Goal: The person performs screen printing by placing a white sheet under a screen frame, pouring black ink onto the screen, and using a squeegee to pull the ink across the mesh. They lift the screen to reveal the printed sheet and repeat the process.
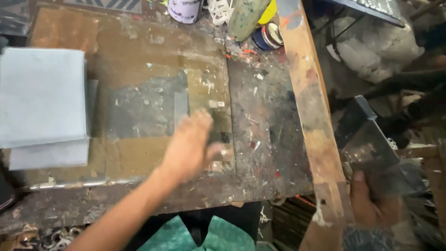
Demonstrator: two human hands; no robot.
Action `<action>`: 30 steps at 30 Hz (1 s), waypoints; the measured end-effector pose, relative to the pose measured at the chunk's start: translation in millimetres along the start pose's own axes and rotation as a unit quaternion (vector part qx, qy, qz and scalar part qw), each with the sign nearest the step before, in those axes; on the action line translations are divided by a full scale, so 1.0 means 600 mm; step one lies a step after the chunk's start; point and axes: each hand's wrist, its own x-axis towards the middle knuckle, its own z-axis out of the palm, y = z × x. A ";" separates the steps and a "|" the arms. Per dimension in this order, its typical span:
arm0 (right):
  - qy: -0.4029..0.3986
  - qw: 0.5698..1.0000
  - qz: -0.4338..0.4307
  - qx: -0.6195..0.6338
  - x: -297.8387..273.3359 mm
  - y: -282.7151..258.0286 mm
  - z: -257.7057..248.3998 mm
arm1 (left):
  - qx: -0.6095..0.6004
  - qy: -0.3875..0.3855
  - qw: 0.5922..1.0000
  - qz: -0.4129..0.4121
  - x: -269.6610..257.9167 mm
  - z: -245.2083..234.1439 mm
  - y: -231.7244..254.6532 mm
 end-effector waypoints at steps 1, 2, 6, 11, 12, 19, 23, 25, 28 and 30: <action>0.018 1.000 0.011 0.013 0.007 -0.029 0.020 | 0.049 0.018 0.997 -0.054 0.024 -0.009 -0.013; 0.036 0.999 0.022 0.027 0.015 -0.057 0.041 | 0.098 0.036 0.989 -0.108 0.047 -0.019 -0.027; 0.091 0.992 0.054 0.073 0.033 -0.099 0.079 | 0.214 0.000 0.971 -0.107 0.042 0.034 -0.011; 0.019 0.991 -0.107 -0.082 0.016 -0.023 0.038 | 0.006 -0.073 0.989 0.130 -0.060 0.090 0.061; 0.017 0.991 -0.108 -0.082 0.005 -0.027 0.055 | 0.004 -0.072 0.989 0.128 -0.060 0.049 0.064; -0.107 0.992 0.072 0.003 0.017 -0.056 0.171 | -0.378 0.185 0.902 -0.097 -0.115 -0.148 0.034; -0.260 0.959 0.098 -0.047 0.070 0.040 0.244 | -0.300 0.192 0.871 -0.339 -0.127 -0.092 -0.016; -0.292 0.947 0.132 -0.032 0.084 0.053 0.266 | -0.309 0.202 0.863 -0.345 -0.130 -0.073 -0.031; -0.358 0.915 0.187 -0.011 0.065 0.080 0.258 | -0.293 0.205 0.857 -0.372 -0.137 -0.048 -0.044; -0.387 0.899 0.204 -0.002 0.046 0.084 0.235 | -0.266 0.201 0.859 -0.389 -0.134 -0.049 -0.038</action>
